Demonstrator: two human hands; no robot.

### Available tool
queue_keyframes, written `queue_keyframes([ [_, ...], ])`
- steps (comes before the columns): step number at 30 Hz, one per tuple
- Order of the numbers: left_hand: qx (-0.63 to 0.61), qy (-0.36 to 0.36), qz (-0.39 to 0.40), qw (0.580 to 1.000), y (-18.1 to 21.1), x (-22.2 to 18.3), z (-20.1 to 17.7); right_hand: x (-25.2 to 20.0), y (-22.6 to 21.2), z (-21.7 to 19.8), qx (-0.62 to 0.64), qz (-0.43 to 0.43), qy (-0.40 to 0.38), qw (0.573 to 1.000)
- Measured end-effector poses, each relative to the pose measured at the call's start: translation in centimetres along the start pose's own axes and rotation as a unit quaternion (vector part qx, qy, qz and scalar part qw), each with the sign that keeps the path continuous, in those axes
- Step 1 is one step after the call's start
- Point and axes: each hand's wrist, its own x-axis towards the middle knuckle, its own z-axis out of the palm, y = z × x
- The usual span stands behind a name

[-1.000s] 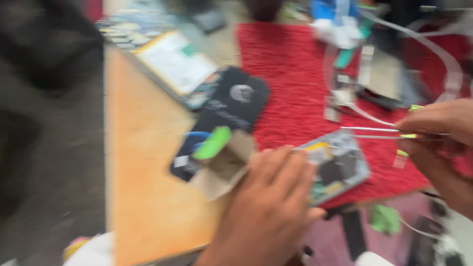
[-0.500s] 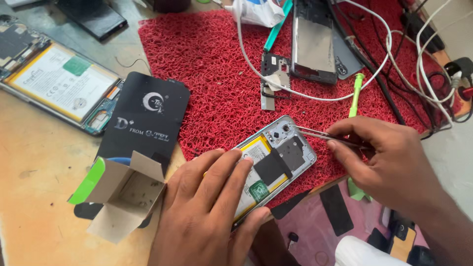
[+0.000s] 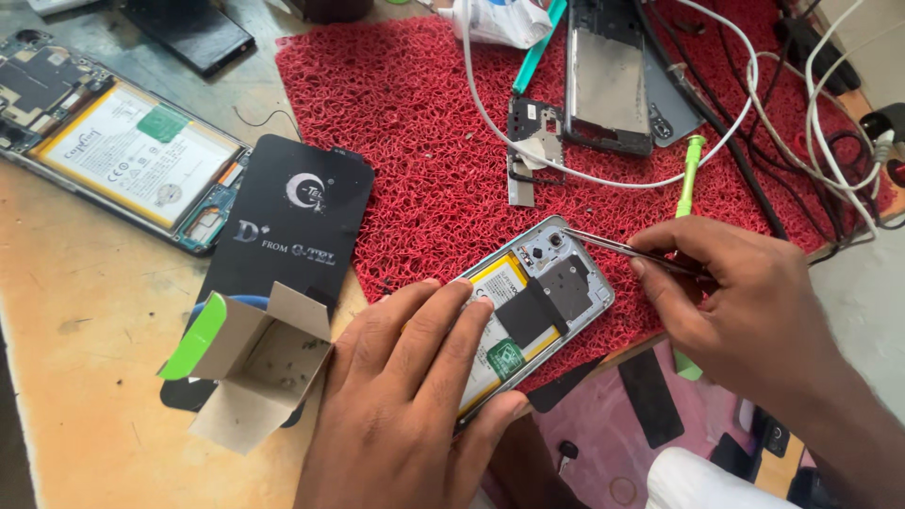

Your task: The person uses a green screwdriver and tweezers to remove screws and small internal components from a disassembled smartphone. The person carefully extracts parts from the device's chassis and places them into a small cardboard box on the workbench.

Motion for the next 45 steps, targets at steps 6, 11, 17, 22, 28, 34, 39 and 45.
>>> queue_keyframes([
  [6,-0.002,0.003,0.004,1.0,0.1,0.0,0.1,-0.1,-0.6,-0.4,-0.034,-0.043,0.003,0.998],
  [11,-0.008,-0.001,0.017,1.0,-0.2,0.1,0.2,-0.1,-0.6,-0.2,0.01,0.013,-0.017,1.0],
  [17,0.0,0.005,0.027,1.0,-0.5,0.1,0.6,-0.4,-1.2,-0.1,-0.106,-0.156,0.035,0.981],
  [22,-0.004,0.001,0.023,1.0,-0.3,0.1,0.5,-0.3,-0.9,0.5,0.006,-0.078,0.001,0.997],
  [28,-0.009,0.002,0.018,1.0,-0.4,0.1,0.6,-1.0,-0.6,1.9,0.076,-0.03,0.03,0.996],
  [34,-0.009,0.012,0.026,1.0,-0.7,0.0,0.9,-0.9,-0.8,2.3,0.093,-0.016,0.056,0.994],
  [39,-0.015,0.017,0.022,1.0,-0.2,0.1,0.9,-1.4,-0.7,0.9,0.081,-0.037,0.042,0.995],
  [45,-0.005,0.012,0.005,1.0,1.0,-0.6,-1.3,0.4,-3.2,2.2,0.079,-0.185,-0.044,0.979],
])
